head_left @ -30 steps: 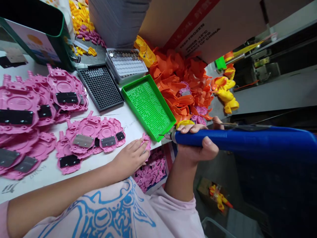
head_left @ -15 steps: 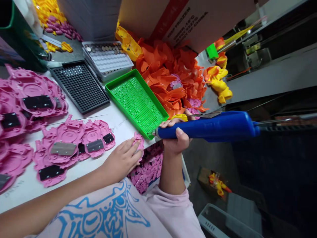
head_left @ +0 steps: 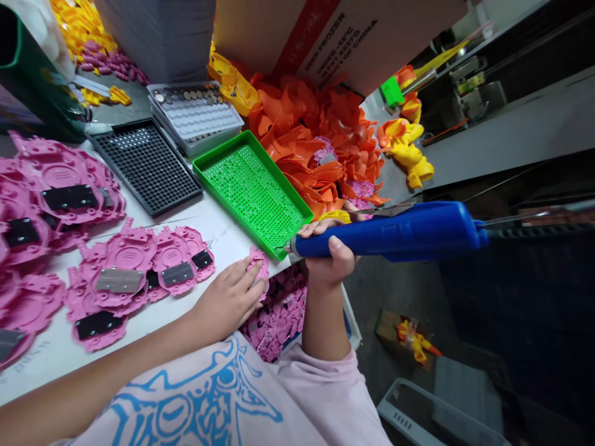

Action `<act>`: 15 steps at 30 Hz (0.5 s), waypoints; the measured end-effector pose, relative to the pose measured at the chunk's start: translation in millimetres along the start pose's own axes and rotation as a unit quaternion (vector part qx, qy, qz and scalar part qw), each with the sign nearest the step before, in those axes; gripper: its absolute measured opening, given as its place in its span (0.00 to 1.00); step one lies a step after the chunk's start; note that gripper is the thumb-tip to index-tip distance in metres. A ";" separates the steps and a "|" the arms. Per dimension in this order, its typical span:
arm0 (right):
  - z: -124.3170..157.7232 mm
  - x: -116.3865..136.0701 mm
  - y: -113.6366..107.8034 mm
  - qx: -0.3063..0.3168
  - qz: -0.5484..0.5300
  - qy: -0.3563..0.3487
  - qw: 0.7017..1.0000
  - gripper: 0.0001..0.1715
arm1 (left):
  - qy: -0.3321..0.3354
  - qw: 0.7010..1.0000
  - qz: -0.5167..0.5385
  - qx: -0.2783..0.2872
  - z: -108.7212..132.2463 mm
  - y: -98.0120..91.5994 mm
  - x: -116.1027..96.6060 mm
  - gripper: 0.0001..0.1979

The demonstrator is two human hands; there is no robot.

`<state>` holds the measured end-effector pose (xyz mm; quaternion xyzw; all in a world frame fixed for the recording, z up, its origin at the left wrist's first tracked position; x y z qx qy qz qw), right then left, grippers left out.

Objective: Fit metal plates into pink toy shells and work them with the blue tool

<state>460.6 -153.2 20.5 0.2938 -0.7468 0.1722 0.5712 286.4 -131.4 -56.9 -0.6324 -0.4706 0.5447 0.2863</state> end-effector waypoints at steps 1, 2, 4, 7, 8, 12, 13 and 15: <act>-0.9 3.7 -0.1 -0.002 0.005 -0.006 1.000 0.15 | 0.000 1.000 -0.001 0.000 -0.1 -0.2 0.0 0.16; -2.3 8.3 -0.1 -0.004 0.008 -0.013 1.000 0.15 | -0.001 1.000 -0.001 -0.002 -0.2 -0.6 -0.1 0.16; -5.7 20.1 0.4 -0.002 0.007 -0.035 0.999 0.15 | 0.000 1.000 -0.001 -0.006 -0.5 -1.8 -0.6 0.16; -9.6 40.9 3.6 0.014 0.001 -0.079 0.997 0.15 | 0.002 1.000 0.007 -0.007 -0.6 -2.3 -1.1 0.16; -9.8 46.5 5.0 0.018 -0.001 -0.089 0.996 0.14 | 0.004 1.000 0.009 -0.007 -0.4 -2.1 -1.4 0.16; -3.9 49.9 13.3 0.032 -0.001 -0.064 0.997 0.12 | 0.002 1.000 0.014 -0.009 0.6 -1.1 -1.4 0.17; -1.0 47.1 15.6 0.035 -0.003 -0.055 0.998 0.12 | 0.002 1.000 0.013 -0.012 0.7 -1.2 -1.5 0.16; 5.0 39.3 19.7 0.040 -0.008 -0.045 0.998 0.13 | 0.004 1.000 0.012 -0.018 0.6 -1.6 -2.1 0.15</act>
Point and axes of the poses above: each hand's wrist, its own z-axis away from the middle knuckle, its own y-axis out of the palm, x = y × z, the point moved 6 cm from there along -z, towards the middle knuckle, and after that the axes turned 5 degrees about x, right-handed, at the moved point
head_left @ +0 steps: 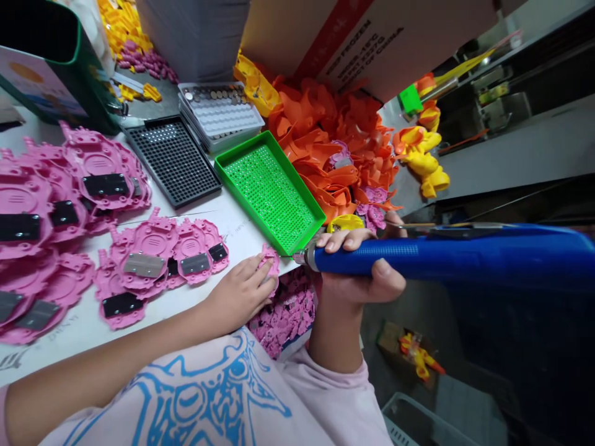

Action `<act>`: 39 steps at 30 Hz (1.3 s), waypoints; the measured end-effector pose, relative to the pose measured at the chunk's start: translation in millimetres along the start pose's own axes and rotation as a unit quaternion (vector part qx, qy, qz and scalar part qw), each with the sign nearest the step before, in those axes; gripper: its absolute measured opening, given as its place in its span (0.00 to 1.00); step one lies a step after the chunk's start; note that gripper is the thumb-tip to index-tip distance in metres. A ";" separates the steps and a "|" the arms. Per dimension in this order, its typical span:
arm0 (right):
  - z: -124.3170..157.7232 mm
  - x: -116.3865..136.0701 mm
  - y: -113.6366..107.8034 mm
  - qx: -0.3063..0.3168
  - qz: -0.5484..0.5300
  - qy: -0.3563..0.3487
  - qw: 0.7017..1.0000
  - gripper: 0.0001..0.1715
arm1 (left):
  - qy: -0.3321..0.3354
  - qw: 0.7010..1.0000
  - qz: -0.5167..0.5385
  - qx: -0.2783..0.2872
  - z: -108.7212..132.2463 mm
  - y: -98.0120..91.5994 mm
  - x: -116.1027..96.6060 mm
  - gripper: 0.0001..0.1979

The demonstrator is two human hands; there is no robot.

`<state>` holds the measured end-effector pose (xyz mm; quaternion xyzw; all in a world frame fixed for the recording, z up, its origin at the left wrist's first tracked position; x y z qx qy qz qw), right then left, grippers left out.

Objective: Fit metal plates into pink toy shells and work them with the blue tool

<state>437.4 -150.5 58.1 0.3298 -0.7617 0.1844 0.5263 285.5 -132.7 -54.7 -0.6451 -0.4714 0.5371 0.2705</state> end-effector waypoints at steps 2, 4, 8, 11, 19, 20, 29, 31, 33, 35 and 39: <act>5.5 -8.6 4.4 0.013 -0.003 0.008 1.000 0.13 | 0.005 1.000 -0.004 -0.005 -0.3 -0.4 -0.9 0.15; 9.0 -16.7 8.2 0.031 0.000 0.018 0.999 0.13 | 0.006 1.000 -0.008 -0.005 -0.4 -0.1 -1.2 0.15; 11.1 -26.1 10.1 0.039 -0.004 0.027 0.999 0.11 | 0.006 1.000 -0.003 0.000 0.1 1.4 -0.8 0.16; 11.9 -31.1 9.9 0.046 -0.015 0.034 0.998 0.11 | 0.008 1.000 0.002 0.003 0.8 2.6 -0.8 0.17; 17.3 -41.2 8.6 0.064 -0.053 0.053 0.995 0.11 | -0.002 1.000 0.003 0.004 -0.3 -0.3 -1.3 0.15; 18.0 -41.1 9.0 0.068 -0.055 0.052 0.995 0.11 | -0.001 1.000 0.005 0.004 -0.5 -0.6 -1.3 0.15; 25.4 -37.9 17.6 0.113 -0.055 0.034 0.991 0.13 | 0.011 0.999 -0.003 -0.042 -0.8 -3.8 -2.7 0.12; 25.8 -36.1 20.5 0.128 -0.044 0.018 0.991 0.13 | 0.016 0.999 -0.007 -0.052 -1.5 -5.8 -4.1 0.12; 25.7 -35.4 24.5 0.152 -0.026 0.011 0.988 0.11 | 0.018 0.998 -0.006 -0.060 -2.0 -7.2 -5.3 0.11; 25.5 -35.4 27.4 0.167 -0.015 0.009 0.986 0.11 | 0.016 0.998 -0.004 -0.062 -2.4 -6.6 -5.8 0.10; 27.2 -40.4 29.9 0.167 -0.021 0.040 0.985 0.12 | 0.015 0.998 -0.018 -0.059 -2.2 -2.1 -6.5 0.09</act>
Point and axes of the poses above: each hand's wrist, its own z-axis away from the middle knuckle, its own y-axis out of the palm, x = y × z, the point moved 6 cm from there along -z, towards the middle knuckle, and after that the axes turned 5 degrees about x, right-handed, at the moved point
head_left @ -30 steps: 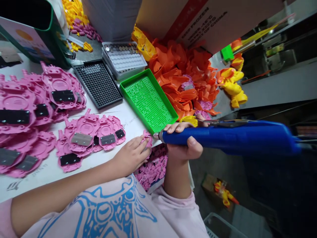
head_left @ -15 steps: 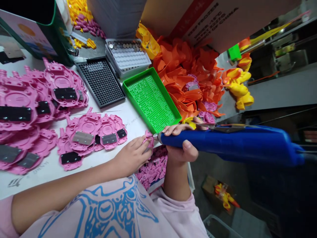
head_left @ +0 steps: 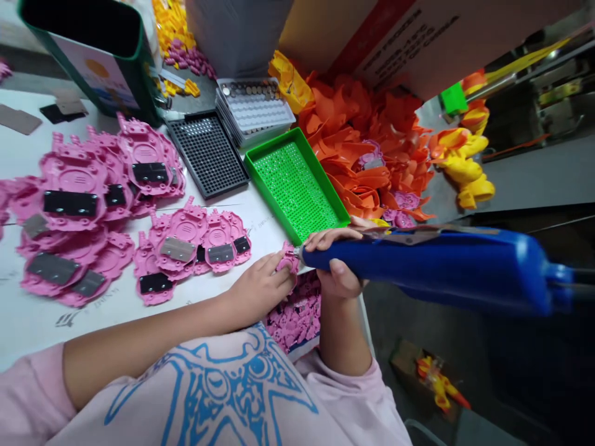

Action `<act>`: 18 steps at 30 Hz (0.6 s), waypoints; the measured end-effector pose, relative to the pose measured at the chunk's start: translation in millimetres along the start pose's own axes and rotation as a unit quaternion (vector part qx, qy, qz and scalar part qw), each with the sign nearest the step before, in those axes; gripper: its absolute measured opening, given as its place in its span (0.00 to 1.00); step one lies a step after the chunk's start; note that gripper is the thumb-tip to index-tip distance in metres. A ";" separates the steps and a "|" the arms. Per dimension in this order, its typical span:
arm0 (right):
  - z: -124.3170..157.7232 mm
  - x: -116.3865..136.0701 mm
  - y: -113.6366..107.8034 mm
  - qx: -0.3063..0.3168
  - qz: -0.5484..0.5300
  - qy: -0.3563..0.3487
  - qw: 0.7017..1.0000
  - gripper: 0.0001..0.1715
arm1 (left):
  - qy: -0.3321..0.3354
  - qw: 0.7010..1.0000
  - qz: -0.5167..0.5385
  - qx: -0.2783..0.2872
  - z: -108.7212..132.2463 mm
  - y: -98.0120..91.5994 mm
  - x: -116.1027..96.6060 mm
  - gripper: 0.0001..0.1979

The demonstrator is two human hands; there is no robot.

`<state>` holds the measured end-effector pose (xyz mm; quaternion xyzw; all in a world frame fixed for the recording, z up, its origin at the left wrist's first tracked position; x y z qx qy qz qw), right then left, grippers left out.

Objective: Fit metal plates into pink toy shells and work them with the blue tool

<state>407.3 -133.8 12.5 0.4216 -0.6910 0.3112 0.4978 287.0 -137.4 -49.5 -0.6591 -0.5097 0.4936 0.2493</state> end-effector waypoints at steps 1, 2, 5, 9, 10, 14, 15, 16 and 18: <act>0.5 -1.7 -0.3 -0.009 -0.007 0.010 1.000 0.12 | 0.002 1.000 -0.006 0.000 0.4 0.8 0.0 0.09; 1.1 -2.8 -0.9 -0.022 -0.015 0.017 1.000 0.12 | 0.003 1.000 -0.011 0.000 1.0 1.1 0.1 0.09; 3.8 -0.3 -5.2 -0.079 -0.042 0.018 0.996 0.13 | 0.010 1.000 -0.029 -0.003 4.2 0.4 -0.9 0.09; 10.3 16.8 -15.5 -0.153 -0.053 0.006 0.987 0.15 | 0.048 0.997 -0.038 0.041 10.1 4.8 -11.4 0.08; 11.2 23.3 -18.4 -0.163 -0.052 -0.003 0.985 0.14 | 0.061 0.996 -0.033 0.060 11.6 6.4 -15.0 0.08; 8.8 51.4 -31.6 -0.182 -0.025 -0.078 0.980 0.11 | 0.127 0.990 -0.004 0.067 16.8 -4.4 -27.5 0.12; 7.0 56.5 -35.2 -0.189 -0.015 -0.096 0.977 0.10 | 0.125 0.991 -0.010 0.053 17.4 -12.1 -26.7 0.12; 5.1 59.5 -38.8 -0.199 -0.005 -0.107 0.974 0.10 | 0.107 0.993 -0.025 0.040 17.7 -21.0 -23.4 0.12; 1.1 58.8 -46.1 -0.228 0.011 -0.110 0.967 0.10 | 0.013 0.996 -0.084 0.026 18.2 -40.3 -8.4 0.12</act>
Point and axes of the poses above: each hand's wrist, its own z-axis away from the middle knuckle, its own y-axis out of the palm, x = y × z, the point moved 6 cm from there along -z, towards the middle knuckle, and after that the axes turned 5 degrees about x, right-handed, at the moved point
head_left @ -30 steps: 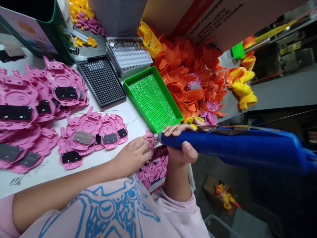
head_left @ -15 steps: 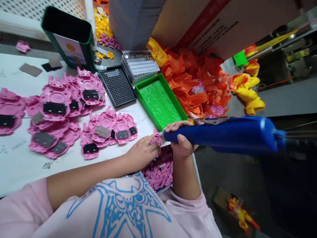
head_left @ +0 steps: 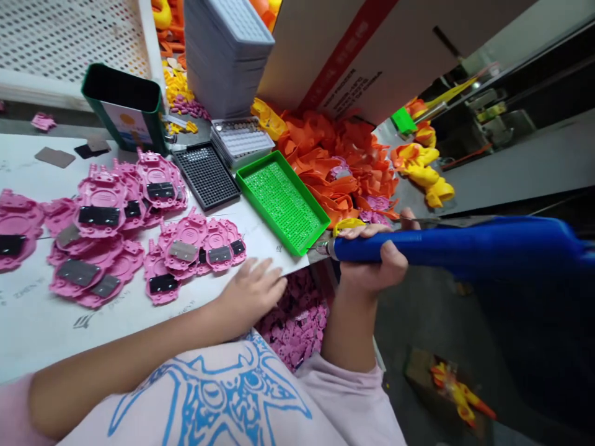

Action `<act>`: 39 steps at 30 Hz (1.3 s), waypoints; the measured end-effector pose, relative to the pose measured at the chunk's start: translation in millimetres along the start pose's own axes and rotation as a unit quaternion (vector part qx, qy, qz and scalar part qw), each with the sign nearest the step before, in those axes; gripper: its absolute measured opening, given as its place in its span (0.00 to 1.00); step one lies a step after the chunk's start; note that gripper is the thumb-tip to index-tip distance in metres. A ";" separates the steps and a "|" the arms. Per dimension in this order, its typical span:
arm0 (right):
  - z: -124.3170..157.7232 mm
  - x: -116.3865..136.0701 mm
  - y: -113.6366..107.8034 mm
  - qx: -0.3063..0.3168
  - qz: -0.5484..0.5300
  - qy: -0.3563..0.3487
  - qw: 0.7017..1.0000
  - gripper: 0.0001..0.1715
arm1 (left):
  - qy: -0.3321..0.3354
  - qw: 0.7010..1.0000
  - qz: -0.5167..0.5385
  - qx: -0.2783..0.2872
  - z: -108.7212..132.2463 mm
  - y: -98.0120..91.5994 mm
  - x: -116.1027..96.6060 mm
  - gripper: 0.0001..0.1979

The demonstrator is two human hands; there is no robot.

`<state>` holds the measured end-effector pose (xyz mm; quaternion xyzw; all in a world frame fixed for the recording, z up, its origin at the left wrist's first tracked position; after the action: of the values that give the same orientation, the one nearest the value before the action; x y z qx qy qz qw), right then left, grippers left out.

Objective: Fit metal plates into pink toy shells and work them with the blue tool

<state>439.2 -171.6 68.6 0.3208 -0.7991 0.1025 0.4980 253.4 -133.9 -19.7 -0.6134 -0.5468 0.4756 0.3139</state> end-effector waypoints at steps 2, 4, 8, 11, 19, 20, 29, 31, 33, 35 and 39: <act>-4.3 -8.9 -4.7 -0.031 0.013 0.011 0.999 0.12 | -0.118 0.991 -0.060 0.036 4.8 -13.6 22.1 0.15; -6.8 -22.1 -8.0 -0.052 0.014 0.032 0.998 0.16 | -0.189 0.973 -0.105 0.083 10.6 -23.6 38.5 0.17; -10.6 -48.4 -11.0 -0.068 0.003 0.059 0.996 0.20 | -0.221 0.957 -0.131 0.135 15.6 -30.9 53.1 0.19; -15.0 -60.1 -10.9 -0.074 -0.003 0.049 0.996 0.16 | -0.220 0.958 -0.119 0.139 14.4 -29.2 55.7 0.18; -21.5 -77.1 -9.6 -0.079 0.015 0.085 0.993 0.13 | -0.150 0.986 -0.049 0.055 4.9 -34.2 38.0 0.17; -21.7 -77.7 -9.7 -0.078 0.014 0.087 0.993 0.13 | -0.137 0.988 -0.045 0.047 3.2 -34.0 34.0 0.16; -21.5 -76.3 -6.6 -0.051 -0.006 0.090 0.995 0.11 | -0.015 0.998 -0.002 0.068 -16.6 14.2 -2.2 0.03; -21.8 -77.8 -6.2 -0.040 -0.004 0.097 0.994 0.12 | 0.004 0.998 0.000 0.066 -18.3 24.8 -4.2 0.04; -22.2 -80.3 -5.7 -0.027 0.007 0.110 0.994 0.15 | 0.020 0.998 0.004 0.055 -18.0 29.9 -3.3 0.05; -22.8 -82.1 -5.2 -0.019 0.017 0.119 0.993 0.17 | 0.033 0.999 0.015 0.036 -16.4 29.9 -0.7 0.06; -24.5 -81.0 -4.4 -0.024 0.020 0.107 0.994 0.20 | 0.035 0.999 0.039 0.010 -13.2 26.9 5.2 0.10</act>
<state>484.0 -129.9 9.9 0.2796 -0.7496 0.1273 0.5863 275.3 -132.6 -40.6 -0.6472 -0.5066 0.4709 0.3206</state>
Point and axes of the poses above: each hand's wrist, its own z-axis away from the middle knuckle, its own y-axis out of the palm, x = y × z, the point moved 6 cm from there along -z, towards the middle knuckle, and after that the axes turned 5 degrees about x, right-handed, at the moved point
